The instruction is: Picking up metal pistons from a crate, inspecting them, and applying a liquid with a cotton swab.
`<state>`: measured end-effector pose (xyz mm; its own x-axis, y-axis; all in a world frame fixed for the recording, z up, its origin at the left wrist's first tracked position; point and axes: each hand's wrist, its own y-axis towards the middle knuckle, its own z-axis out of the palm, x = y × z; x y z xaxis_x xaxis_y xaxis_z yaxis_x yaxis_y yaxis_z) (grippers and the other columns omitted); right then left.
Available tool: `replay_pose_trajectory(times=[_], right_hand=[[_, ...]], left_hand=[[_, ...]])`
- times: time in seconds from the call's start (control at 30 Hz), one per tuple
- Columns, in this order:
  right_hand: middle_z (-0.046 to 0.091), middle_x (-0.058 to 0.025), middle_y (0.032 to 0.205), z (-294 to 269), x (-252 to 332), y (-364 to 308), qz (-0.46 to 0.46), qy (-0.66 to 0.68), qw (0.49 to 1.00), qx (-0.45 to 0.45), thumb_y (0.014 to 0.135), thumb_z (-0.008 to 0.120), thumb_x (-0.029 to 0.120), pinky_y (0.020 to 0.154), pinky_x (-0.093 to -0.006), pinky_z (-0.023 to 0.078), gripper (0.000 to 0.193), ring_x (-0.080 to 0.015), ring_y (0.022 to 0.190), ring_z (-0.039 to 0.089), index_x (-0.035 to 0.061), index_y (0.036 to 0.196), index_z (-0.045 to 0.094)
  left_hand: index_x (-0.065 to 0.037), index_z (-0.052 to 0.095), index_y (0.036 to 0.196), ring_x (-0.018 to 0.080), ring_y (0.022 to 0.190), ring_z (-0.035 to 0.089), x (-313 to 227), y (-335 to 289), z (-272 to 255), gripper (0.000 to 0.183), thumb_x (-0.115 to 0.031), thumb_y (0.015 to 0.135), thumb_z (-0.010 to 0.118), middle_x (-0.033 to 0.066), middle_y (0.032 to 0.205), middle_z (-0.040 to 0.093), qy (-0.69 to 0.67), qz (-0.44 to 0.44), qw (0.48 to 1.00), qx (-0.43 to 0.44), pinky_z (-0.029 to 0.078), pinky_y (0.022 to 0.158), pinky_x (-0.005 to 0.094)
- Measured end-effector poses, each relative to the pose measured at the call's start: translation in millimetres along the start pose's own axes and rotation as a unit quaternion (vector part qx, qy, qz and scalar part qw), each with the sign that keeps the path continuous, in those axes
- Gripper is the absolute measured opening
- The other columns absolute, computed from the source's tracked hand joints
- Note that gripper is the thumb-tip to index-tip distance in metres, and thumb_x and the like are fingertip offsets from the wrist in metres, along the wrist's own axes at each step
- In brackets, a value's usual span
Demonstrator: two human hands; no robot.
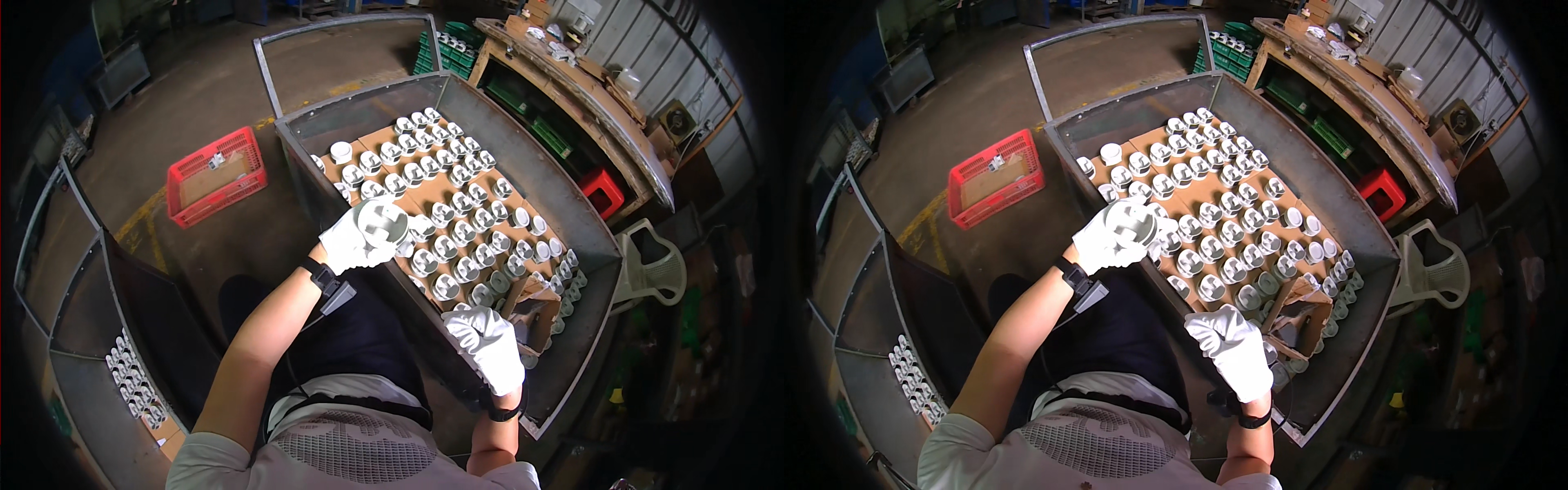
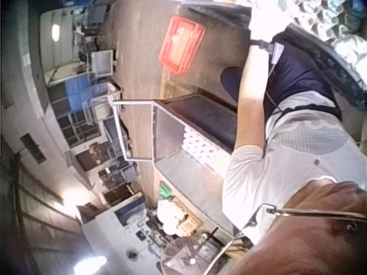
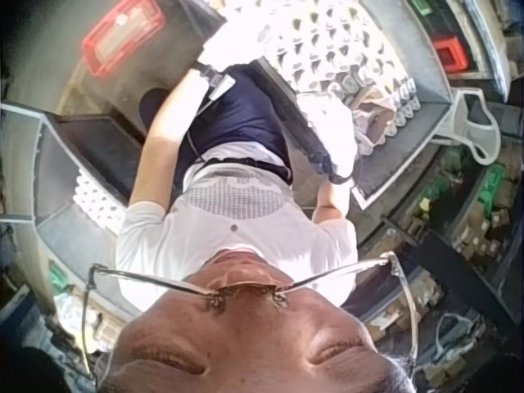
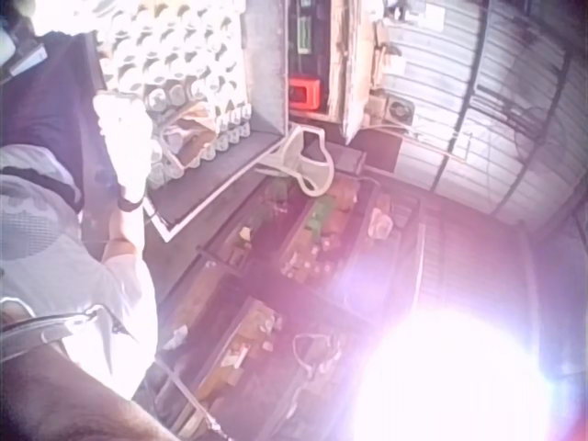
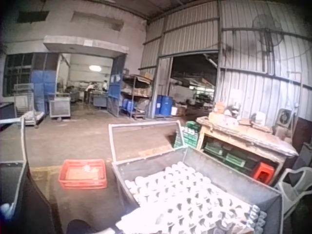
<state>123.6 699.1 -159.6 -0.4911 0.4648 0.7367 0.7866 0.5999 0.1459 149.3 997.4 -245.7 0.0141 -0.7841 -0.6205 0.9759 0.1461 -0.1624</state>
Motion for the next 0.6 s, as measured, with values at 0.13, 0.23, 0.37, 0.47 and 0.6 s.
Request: replay_pose_trajectory(times=[0.13,0.23,0.37,0.47,0.6], right_hand=[[0.072,-0.0114,0.09,1.8,4.1,-0.3,0.058,0.015,0.998,0.018,0.09,0.071,0.017,0.072,-0.0349,0.052,0.016,-0.0249,0.08,0.067,0.0032,0.099,0.074],[0.072,-0.0116,0.09,3.4,4.6,-1.0,0.118,0.057,0.991,0.039,0.09,0.071,0.016,0.073,-0.035,0.052,0.015,-0.0249,0.08,0.067,0.0041,0.098,0.075],[0.07,-0.0109,0.084,3.8,9.4,7.5,0.046,0.045,0.997,0.029,0.09,0.073,0.015,0.062,-0.0329,0.049,0.016,-0.0253,0.065,0.064,0.0018,0.098,0.071],[0.071,-0.0098,0.084,4.1,19.0,25.8,0.097,0.028,0.994,0.049,0.09,0.072,0.014,0.063,-0.0326,0.05,0.016,-0.0232,0.067,0.066,0.001,0.099,0.071],[0.074,-0.0087,0.096,8.8,5.1,57.2,0.13,0.009,0.988,0.078,0.089,0.073,0.014,0.079,-0.0326,0.052,0.016,-0.0196,0.088,0.068,0.0041,0.101,0.075]], left_hand=[[-0.005,0.062,0.113,0.0195,0.067,0.065,-2.4,8.6,-19.0,0.028,-0.028,0.102,0.05,0.0081,0.094,0.068,-0.114,-0.096,0.975,0.167,0.053,0.05,0.0295],[-0.004,0.062,0.113,0.0195,0.07,0.067,-3.7,14.4,-26.2,0.03,-0.029,0.102,0.05,0.008,0.096,0.068,-0.124,-0.125,0.976,0.128,0.056,0.052,0.029],[-0.001,0.063,0.121,0.0188,0.076,0.071,-0.6,16.7,-22.5,0.041,-0.035,0.102,0.05,0.0114,0.107,0.071,-0.024,-0.008,0.998,0.066,0.057,0.05,0.0287],[0.004,0.06,0.127,0.0176,0.081,0.072,-17.6,36.2,-35.2,0.052,-0.04,0.103,0.046,0.0137,0.114,0.071,-0.08,-0.138,0.981,0.109,0.058,0.053,0.0253],[0.002,0.056,0.132,0.0195,0.092,0.072,-37.2,58.0,-39.1,0.054,-0.042,0.104,0.043,0.0167,0.125,0.066,-0.093,-0.14,0.969,0.179,0.06,0.062,0.0263]])
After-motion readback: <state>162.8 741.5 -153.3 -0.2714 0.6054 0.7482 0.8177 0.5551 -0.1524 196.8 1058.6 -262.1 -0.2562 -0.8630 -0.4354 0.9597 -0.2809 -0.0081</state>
